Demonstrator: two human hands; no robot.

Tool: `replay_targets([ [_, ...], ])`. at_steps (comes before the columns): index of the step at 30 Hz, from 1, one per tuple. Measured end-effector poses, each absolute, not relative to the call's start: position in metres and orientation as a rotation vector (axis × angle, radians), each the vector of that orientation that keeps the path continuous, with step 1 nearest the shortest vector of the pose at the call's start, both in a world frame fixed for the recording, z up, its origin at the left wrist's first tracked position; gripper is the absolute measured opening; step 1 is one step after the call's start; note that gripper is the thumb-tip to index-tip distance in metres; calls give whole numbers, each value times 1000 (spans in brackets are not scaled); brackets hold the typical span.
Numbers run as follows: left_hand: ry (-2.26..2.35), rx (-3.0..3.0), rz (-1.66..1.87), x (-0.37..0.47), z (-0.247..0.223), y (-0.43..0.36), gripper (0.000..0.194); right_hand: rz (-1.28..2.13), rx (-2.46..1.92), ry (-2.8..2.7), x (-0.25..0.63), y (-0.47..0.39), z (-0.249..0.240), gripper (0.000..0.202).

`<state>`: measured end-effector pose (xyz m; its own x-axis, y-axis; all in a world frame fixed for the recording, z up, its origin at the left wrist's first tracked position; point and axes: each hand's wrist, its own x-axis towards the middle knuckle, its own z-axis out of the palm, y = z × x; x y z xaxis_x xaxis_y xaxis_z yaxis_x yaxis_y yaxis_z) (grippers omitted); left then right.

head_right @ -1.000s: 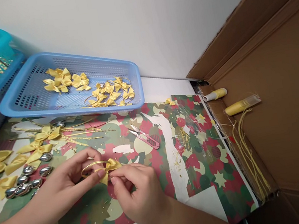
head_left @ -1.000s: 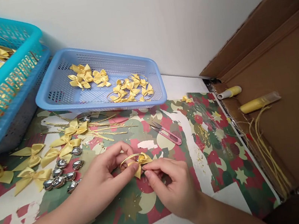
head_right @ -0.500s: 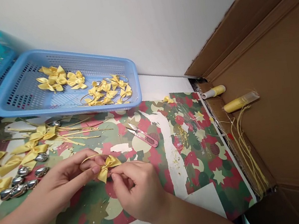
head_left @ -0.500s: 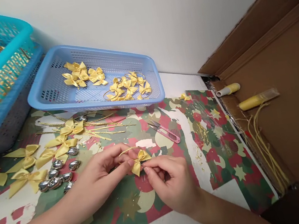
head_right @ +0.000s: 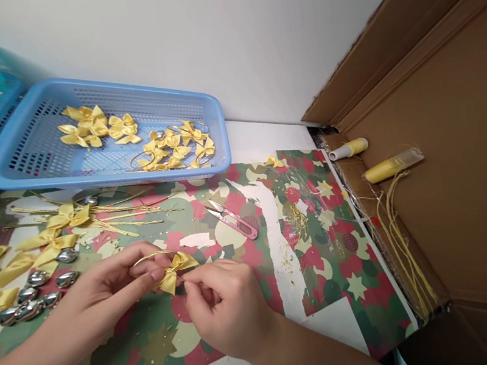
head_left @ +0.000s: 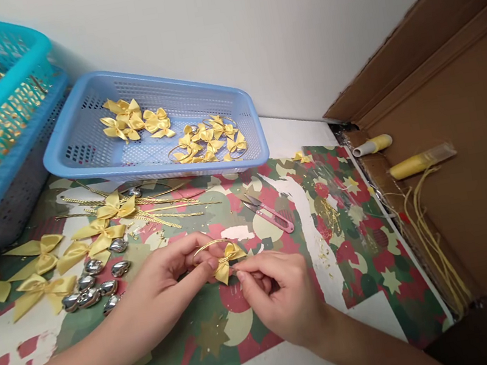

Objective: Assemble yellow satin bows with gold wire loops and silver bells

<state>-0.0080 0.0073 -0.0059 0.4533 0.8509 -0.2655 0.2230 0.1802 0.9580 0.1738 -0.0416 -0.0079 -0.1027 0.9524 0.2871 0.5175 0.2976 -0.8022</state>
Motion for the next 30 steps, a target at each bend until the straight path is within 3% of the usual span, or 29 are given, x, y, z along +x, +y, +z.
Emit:
replay_targets([
  [15,1036,1407,557,-8,-13,1,21,655,-1373,-1753,172,-43,-9,19],
  [30,988,1448,585,-7,-9,2,18,905,-1440,-1583,171,-44,-13,16],
])
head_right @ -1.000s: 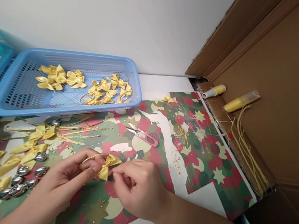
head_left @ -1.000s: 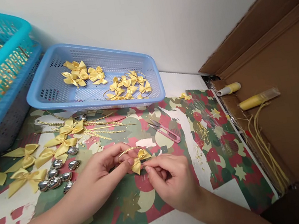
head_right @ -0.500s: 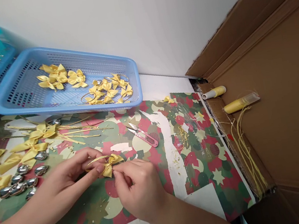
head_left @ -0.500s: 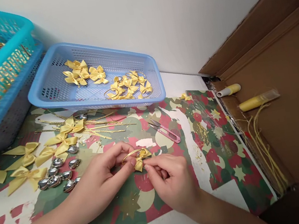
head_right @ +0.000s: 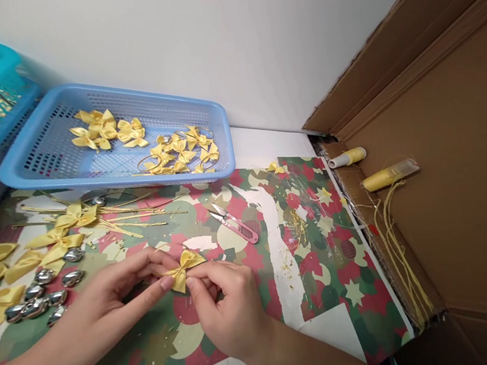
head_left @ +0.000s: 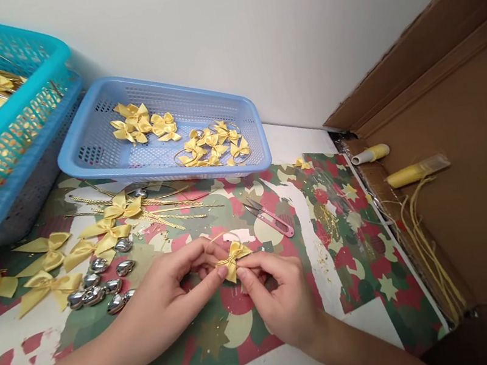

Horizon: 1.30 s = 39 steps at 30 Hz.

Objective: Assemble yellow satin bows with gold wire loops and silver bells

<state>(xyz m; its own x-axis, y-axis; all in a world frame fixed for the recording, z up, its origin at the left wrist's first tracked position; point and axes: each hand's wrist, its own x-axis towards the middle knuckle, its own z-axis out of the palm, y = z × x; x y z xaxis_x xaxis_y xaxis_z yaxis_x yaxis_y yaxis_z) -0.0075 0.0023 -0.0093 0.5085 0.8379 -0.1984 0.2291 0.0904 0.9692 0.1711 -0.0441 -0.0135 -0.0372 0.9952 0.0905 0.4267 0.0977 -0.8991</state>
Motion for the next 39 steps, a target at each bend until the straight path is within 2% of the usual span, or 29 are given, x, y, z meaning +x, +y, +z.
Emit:
replay_targets([
  [21,1096,1406,536,-11,-9,8,27,894,-1426,-1577,172,-44,-16,16],
  [39,1107,1428,607,-10,-15,4,27,888,-1459,-1555,169,-44,-17,17],
])
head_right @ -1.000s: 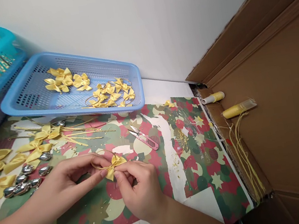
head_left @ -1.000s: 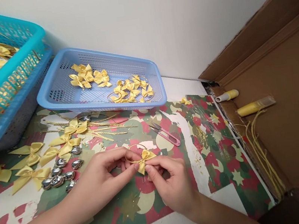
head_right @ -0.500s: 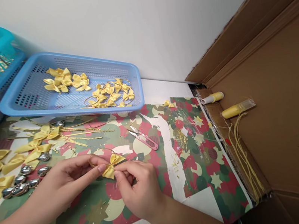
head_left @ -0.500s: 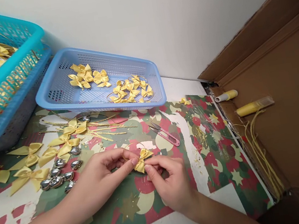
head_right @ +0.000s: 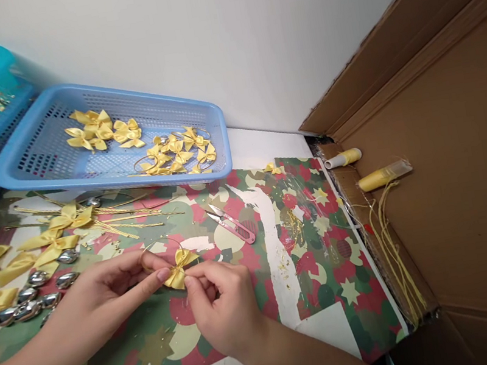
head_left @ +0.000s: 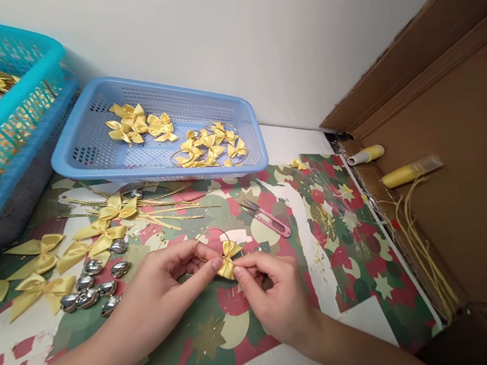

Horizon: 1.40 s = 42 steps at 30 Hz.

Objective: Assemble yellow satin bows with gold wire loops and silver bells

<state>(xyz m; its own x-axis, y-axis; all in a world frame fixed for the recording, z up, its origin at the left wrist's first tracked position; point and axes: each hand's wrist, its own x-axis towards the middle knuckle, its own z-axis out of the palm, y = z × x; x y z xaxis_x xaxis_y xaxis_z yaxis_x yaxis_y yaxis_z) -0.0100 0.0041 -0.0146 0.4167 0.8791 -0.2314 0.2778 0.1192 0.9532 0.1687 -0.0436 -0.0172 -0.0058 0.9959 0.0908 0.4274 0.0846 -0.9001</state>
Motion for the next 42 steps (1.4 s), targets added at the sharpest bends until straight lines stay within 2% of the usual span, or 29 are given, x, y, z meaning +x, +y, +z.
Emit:
replay_targets([
  [24,1098,1567,662,-7,-15,0,21,919,-1451,-1554,166,-45,-19,17],
  [34,1090,1556,801,-8,-27,-6,12,953,-1442,-1544,167,-46,-23,15],
  [42,1076,1574,759,-7,-23,-4,14,875,-1404,-1596,167,-46,-22,14],
])
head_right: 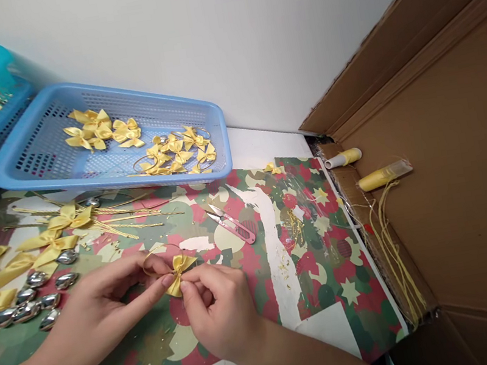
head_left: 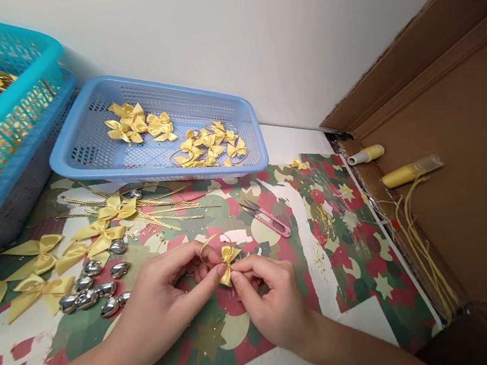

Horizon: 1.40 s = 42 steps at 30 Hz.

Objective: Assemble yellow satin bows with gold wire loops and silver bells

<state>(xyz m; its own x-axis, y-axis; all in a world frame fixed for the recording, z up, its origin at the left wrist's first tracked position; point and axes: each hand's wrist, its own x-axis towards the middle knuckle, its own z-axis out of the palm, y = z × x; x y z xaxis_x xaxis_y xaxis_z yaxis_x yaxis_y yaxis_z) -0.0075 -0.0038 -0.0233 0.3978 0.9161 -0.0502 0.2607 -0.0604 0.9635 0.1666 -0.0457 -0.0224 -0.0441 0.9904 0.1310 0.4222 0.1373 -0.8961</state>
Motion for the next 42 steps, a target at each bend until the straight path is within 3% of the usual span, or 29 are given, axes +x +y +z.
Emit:
replay_targets([
  [20,1064,1482,705,-4,-15,0,25,1167,-1431,-1479,164,-54,-17,12],
  [42,1041,1510,685,0,-14,-4,26,1175,-1413,-1502,163,-55,-16,14],
])
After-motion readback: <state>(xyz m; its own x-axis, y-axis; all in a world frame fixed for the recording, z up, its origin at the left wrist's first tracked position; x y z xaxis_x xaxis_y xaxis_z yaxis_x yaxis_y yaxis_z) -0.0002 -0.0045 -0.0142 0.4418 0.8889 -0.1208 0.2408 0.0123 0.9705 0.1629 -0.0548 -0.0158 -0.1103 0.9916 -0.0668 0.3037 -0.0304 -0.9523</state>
